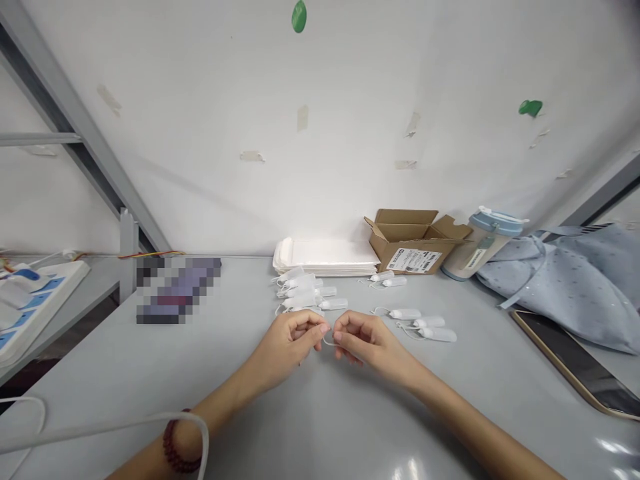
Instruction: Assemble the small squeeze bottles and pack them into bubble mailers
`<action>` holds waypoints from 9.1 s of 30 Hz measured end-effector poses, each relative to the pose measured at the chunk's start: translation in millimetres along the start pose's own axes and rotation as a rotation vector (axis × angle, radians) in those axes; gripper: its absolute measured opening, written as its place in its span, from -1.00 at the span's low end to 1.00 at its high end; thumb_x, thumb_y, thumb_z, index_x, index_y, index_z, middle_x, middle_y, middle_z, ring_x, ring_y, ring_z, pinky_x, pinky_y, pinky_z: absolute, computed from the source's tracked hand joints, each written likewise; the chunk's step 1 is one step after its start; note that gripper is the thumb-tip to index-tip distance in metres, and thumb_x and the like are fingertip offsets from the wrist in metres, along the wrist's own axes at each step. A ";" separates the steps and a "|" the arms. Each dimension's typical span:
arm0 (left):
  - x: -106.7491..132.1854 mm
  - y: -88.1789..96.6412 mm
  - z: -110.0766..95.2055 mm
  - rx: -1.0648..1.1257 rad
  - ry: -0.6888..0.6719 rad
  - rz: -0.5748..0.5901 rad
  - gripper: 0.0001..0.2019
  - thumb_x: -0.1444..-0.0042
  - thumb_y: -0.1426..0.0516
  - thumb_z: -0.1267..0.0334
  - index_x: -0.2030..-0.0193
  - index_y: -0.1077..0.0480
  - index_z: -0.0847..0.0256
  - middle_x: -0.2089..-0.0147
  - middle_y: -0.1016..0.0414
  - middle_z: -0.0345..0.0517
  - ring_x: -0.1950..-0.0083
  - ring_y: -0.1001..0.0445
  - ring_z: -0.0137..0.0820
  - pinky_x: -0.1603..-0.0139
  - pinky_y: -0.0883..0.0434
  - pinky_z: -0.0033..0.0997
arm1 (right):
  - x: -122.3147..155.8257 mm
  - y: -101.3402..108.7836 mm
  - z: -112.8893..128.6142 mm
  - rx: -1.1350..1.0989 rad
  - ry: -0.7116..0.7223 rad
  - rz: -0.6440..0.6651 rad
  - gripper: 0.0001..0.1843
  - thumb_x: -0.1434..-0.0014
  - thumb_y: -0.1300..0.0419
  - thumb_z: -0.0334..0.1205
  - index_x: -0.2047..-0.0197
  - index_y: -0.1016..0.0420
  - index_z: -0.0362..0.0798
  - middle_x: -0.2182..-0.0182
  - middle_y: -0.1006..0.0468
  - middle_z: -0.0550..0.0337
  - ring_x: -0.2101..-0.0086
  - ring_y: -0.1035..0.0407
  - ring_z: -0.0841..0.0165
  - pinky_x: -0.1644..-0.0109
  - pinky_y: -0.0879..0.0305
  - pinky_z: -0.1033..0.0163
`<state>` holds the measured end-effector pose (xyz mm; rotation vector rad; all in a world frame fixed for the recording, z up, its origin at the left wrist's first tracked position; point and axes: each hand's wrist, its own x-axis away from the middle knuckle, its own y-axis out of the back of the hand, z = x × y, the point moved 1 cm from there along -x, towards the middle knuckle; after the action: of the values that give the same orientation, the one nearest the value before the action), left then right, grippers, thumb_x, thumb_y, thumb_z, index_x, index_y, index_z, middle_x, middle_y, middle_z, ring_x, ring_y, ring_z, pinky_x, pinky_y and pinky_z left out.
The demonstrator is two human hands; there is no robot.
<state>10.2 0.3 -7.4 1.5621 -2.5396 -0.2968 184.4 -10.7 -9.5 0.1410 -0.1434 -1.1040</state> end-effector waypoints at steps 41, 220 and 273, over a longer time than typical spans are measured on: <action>-0.6 -4.3 4.2 0.144 0.108 0.067 -0.78 -0.13 -0.06 0.15 0.39 -0.38 0.26 0.53 -0.29 -0.29 0.60 -0.11 -0.61 0.55 -0.10 -0.55 | 1.8 -8.4 3.5 0.004 -0.069 -0.103 -0.90 -0.08 -0.02 -0.32 0.45 -0.29 -0.09 0.58 -0.39 0.30 0.59 -0.21 0.54 0.55 -0.08 0.43; 3.0 7.4 2.9 -0.378 -0.081 -0.128 -0.80 -0.10 -0.12 0.14 0.21 -0.46 0.18 0.49 -0.49 -0.19 0.57 -0.33 -0.49 0.55 -0.29 -0.50 | 11.0 17.9 10.9 1.056 0.642 -0.209 -0.75 -0.12 0.00 -0.47 0.14 -0.34 -0.10 0.28 -0.38 0.01 0.26 -0.29 0.23 0.25 -0.27 0.13; 2.4 6.5 -7.3 0.038 0.093 0.011 -0.80 -0.11 -0.12 0.20 0.48 -0.40 0.22 0.56 -0.33 -0.25 0.60 -0.15 -0.58 0.56 -0.20 -0.52 | 13.7 13.1 12.6 1.017 0.706 -0.213 -0.75 -0.15 0.00 -0.47 0.11 -0.33 -0.13 0.25 -0.45 -0.02 0.22 -0.32 0.24 0.19 -0.32 0.11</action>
<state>5.2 0.3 1.3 1.5368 -2.4962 -0.1714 199.6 -17.7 5.9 1.4613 -0.0411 -1.0412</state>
